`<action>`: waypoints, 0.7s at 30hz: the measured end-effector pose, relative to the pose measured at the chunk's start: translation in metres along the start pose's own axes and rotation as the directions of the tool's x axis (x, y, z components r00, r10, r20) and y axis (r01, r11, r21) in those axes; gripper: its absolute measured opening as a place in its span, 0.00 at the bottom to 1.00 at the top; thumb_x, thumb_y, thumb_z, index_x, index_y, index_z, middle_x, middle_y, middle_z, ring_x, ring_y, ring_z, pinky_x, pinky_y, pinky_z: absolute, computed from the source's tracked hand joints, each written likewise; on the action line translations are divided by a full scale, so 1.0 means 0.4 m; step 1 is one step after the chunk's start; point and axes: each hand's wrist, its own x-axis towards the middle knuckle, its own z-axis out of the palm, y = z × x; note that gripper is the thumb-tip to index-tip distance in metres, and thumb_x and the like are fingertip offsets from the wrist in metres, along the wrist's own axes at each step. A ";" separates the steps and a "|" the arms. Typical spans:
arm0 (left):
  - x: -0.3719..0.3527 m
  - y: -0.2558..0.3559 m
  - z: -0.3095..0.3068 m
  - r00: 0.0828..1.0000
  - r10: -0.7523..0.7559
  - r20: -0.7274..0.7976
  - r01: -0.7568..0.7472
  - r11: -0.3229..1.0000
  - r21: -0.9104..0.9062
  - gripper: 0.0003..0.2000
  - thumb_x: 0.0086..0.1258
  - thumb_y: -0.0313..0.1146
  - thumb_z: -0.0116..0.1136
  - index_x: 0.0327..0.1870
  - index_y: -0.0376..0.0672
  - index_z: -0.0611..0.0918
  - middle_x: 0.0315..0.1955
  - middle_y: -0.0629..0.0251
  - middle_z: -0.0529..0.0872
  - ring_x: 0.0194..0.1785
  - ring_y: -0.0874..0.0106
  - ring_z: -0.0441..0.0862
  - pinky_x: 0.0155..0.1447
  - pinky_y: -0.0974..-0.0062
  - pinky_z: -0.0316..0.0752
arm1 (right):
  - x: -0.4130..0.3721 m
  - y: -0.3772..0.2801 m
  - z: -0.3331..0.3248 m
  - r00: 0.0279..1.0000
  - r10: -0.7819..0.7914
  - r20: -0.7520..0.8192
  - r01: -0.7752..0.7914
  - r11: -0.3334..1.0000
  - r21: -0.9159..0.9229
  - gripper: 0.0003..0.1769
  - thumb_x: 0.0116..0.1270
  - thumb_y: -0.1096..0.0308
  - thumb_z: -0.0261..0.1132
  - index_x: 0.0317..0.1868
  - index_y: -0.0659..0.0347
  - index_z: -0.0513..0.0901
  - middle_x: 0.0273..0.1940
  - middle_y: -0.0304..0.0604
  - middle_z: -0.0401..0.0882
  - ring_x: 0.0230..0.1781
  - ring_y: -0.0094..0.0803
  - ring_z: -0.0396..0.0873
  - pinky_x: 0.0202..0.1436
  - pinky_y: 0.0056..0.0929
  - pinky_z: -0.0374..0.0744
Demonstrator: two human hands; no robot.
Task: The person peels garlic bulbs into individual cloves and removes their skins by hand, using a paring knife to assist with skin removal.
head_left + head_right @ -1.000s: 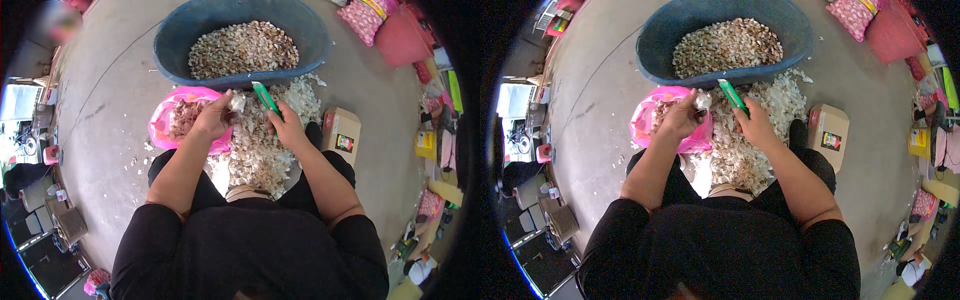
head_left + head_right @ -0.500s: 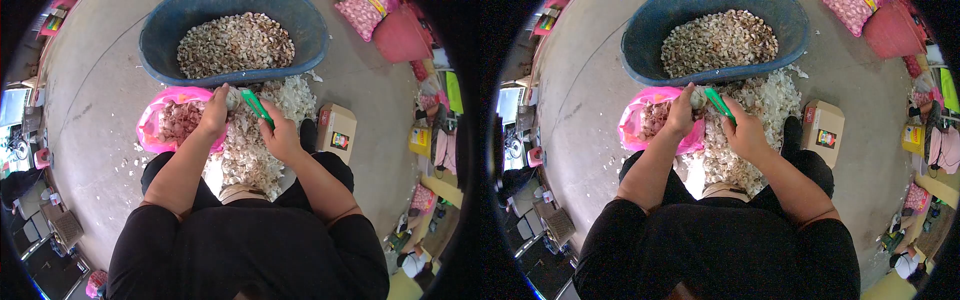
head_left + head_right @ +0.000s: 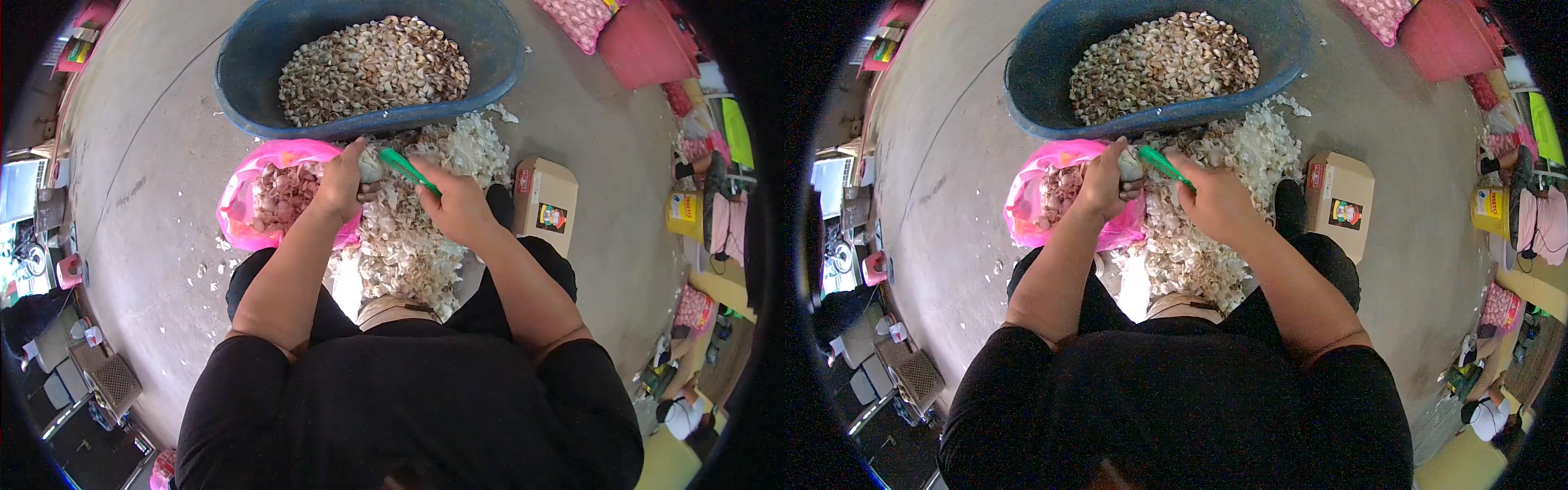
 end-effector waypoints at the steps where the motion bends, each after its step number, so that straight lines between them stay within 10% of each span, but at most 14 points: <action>1: 0.009 -0.003 -0.020 1.000 -0.002 0.031 0.003 1.000 -0.008 0.16 0.67 0.44 0.38 0.29 0.41 0.73 0.15 0.68 0.70 0.13 0.77 0.62 0.15 0.80 0.56 | -0.002 -0.004 -0.012 0.996 0.032 0.077 -0.033 0.999 0.008 0.21 0.55 0.69 0.57 0.52 0.54 0.72 0.21 0.52 0.74 0.19 0.44 0.74 0.27 0.37 0.73; 8: 0.016 -0.019 0.000 0.961 0.260 -0.099 -0.266 0.962 -0.053 0.17 0.68 0.45 0.38 0.32 0.40 0.73 0.21 0.65 0.74 0.20 0.75 0.67 0.23 0.78 0.63 | 0.011 -0.031 -0.022 0.819 0.453 0.352 -0.565 0.743 0.358 0.20 0.56 0.70 0.56 0.52 0.55 0.72 0.28 0.50 0.77 0.21 0.41 0.76 0.28 0.33 0.74; 11: 0.021 -0.031 0.024 0.946 0.305 -0.112 -0.318 0.939 -0.129 0.17 0.69 0.45 0.37 0.34 0.40 0.73 0.23 0.65 0.75 0.23 0.74 0.69 0.26 0.76 0.65 | -0.004 -0.014 0.025 0.969 0.234 0.072 -0.245 0.939 0.242 0.20 0.56 0.70 0.56 0.52 0.51 0.71 0.27 0.48 0.76 0.23 0.41 0.76 0.26 0.34 0.74; 14: 0.030 -0.038 0.017 0.941 0.297 -0.163 -0.303 0.953 -0.011 0.18 0.70 0.46 0.34 0.32 0.42 0.73 0.19 0.68 0.73 0.20 0.76 0.68 0.24 0.79 0.64 | -0.008 -0.018 0.024 0.988 -0.119 -0.100 0.089 0.961 -0.260 0.20 0.58 0.71 0.56 0.53 0.50 0.71 0.23 0.45 0.74 0.21 0.38 0.75 0.25 0.33 0.73; 17: 0.009 -0.022 0.011 0.974 0.189 -0.129 -0.196 0.979 -0.049 0.18 0.70 0.46 0.33 0.32 0.42 0.72 0.18 0.68 0.72 0.17 0.76 0.66 0.20 0.80 0.60 | -0.007 -0.015 -0.017 0.994 0.099 0.047 -0.060 0.851 -0.521 0.21 0.57 0.69 0.56 0.53 0.45 0.72 0.27 0.49 0.74 0.25 0.44 0.75 0.26 0.37 0.73; 21: -0.007 0.001 0.000 0.984 0.154 -0.092 -0.157 0.987 -0.032 0.16 0.70 0.44 0.33 0.32 0.42 0.70 0.18 0.67 0.70 0.15 0.77 0.62 0.17 0.80 0.56 | -0.006 -0.015 -0.006 0.998 -0.016 -0.056 -0.005 0.937 -0.350 0.21 0.56 0.69 0.56 0.52 0.43 0.72 0.25 0.48 0.73 0.25 0.44 0.74 0.27 0.39 0.73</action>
